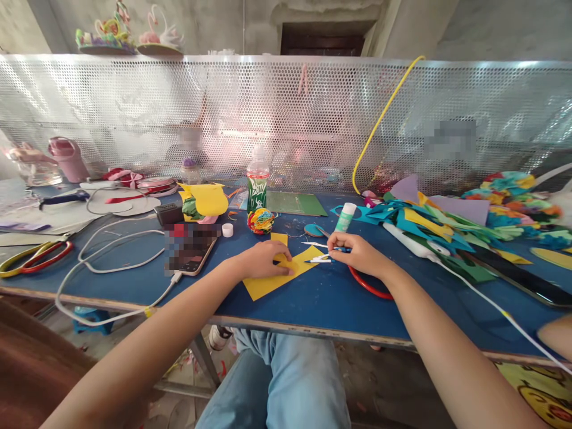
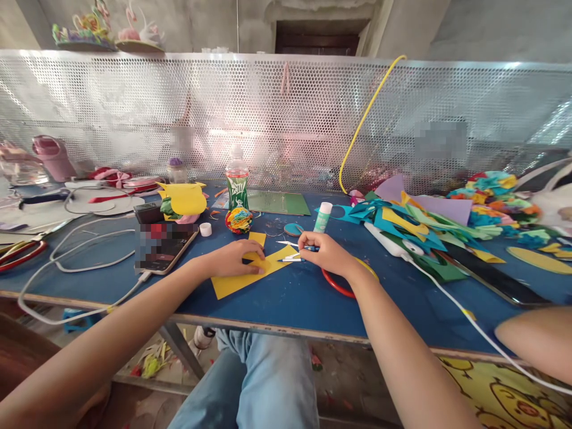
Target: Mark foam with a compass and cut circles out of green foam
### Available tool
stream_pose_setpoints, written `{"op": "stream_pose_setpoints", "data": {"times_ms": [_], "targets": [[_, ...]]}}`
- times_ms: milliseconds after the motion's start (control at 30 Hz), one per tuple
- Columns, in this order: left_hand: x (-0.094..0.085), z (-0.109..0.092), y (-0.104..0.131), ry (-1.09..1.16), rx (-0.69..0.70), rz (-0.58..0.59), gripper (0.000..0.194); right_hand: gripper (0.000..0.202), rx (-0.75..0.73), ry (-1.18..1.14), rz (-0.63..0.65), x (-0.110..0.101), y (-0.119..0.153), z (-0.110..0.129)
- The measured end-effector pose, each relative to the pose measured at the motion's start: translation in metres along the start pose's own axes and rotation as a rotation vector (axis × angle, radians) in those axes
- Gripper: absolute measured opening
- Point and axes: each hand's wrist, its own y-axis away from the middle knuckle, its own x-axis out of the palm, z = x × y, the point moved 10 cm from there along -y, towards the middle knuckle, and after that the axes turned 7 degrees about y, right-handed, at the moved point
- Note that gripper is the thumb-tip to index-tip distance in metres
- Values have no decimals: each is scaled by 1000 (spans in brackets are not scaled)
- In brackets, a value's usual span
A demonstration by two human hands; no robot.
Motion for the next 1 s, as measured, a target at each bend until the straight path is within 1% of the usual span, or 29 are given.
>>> {"op": "stream_pose_setpoints", "data": {"times_ms": [767, 1000], "targets": [[-1, 0, 0, 3, 3, 1, 32, 8, -8, -4, 17, 2, 0, -2], [-1, 0, 1, -4, 6, 0, 34, 7, -16, -28, 22, 1, 2, 2]]}}
